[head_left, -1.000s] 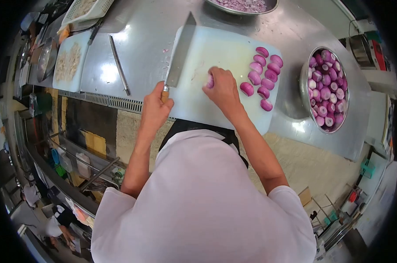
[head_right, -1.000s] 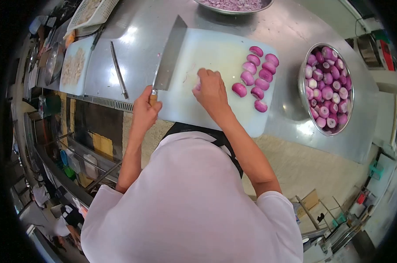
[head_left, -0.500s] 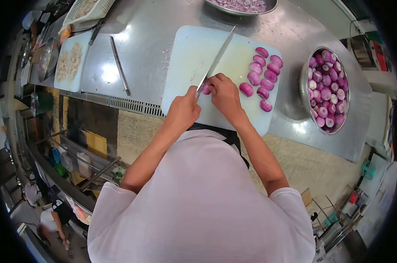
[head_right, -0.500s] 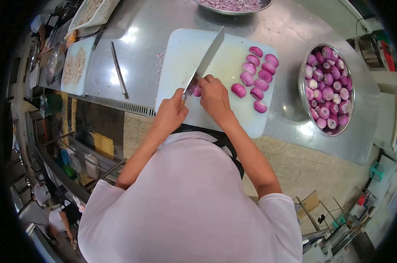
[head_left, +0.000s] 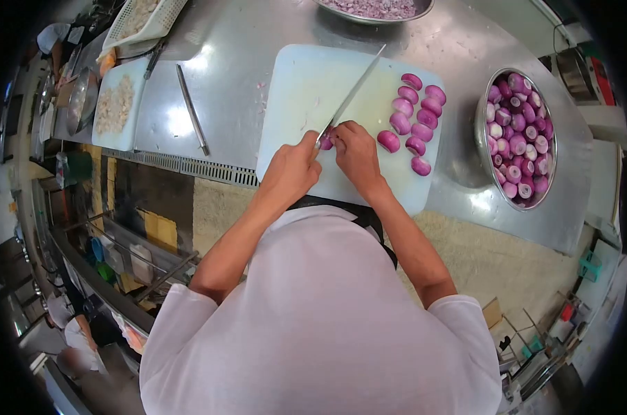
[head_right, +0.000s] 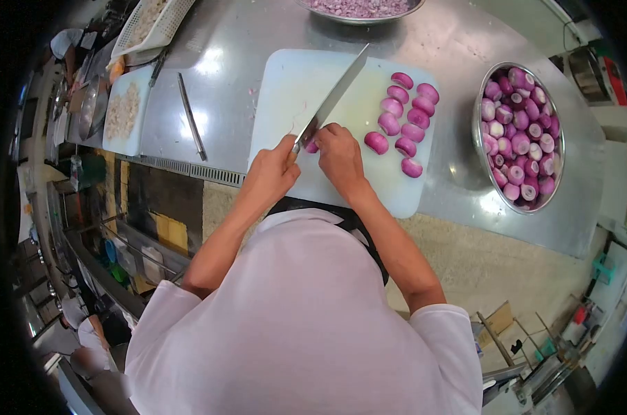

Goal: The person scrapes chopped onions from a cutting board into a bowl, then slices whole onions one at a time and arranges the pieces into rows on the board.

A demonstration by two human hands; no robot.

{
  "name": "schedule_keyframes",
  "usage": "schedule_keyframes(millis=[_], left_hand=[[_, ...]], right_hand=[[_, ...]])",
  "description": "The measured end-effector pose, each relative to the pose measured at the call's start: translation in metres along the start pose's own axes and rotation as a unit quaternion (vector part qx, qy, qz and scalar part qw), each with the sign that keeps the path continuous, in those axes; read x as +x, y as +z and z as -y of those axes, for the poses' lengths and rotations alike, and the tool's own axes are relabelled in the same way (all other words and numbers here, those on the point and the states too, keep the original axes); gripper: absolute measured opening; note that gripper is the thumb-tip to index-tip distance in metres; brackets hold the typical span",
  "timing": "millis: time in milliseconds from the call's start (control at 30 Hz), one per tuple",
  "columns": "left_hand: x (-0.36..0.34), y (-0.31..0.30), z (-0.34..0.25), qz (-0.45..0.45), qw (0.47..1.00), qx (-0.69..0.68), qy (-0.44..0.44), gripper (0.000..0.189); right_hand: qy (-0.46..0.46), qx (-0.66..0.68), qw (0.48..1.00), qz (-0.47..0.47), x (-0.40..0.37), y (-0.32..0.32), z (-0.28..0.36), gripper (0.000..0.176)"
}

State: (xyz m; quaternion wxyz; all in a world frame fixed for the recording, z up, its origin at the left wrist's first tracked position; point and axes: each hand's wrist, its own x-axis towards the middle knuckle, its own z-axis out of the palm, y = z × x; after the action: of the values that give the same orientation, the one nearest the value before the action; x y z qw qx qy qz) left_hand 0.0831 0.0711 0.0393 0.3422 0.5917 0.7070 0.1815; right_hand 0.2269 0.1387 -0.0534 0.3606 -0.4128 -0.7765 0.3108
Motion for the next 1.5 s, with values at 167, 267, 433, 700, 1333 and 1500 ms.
schedule_keyframes(millis=[167,267,433,700,1333,1500], left_hand=[[0.003,0.016,0.008,0.003,1.000,0.002,0.017,0.026],[0.009,0.011,0.003,0.005,1.000,0.014,0.018,0.026],[-0.005,0.003,-0.003,0.029,0.999,0.004,0.024,0.027],[-0.005,-0.004,-0.014,0.038,0.999,0.013,0.024,0.029],[0.005,-0.014,0.046,-0.046,0.984,-0.131,-0.109,0.041],[0.004,0.004,0.065,-0.044,0.988,-0.118,-0.089,0.039]], right_hand=[[-0.002,-0.014,1.000,-0.027,-0.009,0.003,-0.003,0.007],[0.010,0.004,0.999,-0.045,-0.010,0.003,0.001,0.004],[0.017,0.001,0.999,-0.036,-0.015,0.004,-0.004,0.004],[-0.001,0.002,0.998,-0.066,-0.018,0.007,-0.007,0.008],[0.045,-0.110,0.990,0.074,-0.035,0.007,0.020,0.014],[0.021,-0.187,0.981,-0.034,-0.067,-0.054,-0.014,0.022]])
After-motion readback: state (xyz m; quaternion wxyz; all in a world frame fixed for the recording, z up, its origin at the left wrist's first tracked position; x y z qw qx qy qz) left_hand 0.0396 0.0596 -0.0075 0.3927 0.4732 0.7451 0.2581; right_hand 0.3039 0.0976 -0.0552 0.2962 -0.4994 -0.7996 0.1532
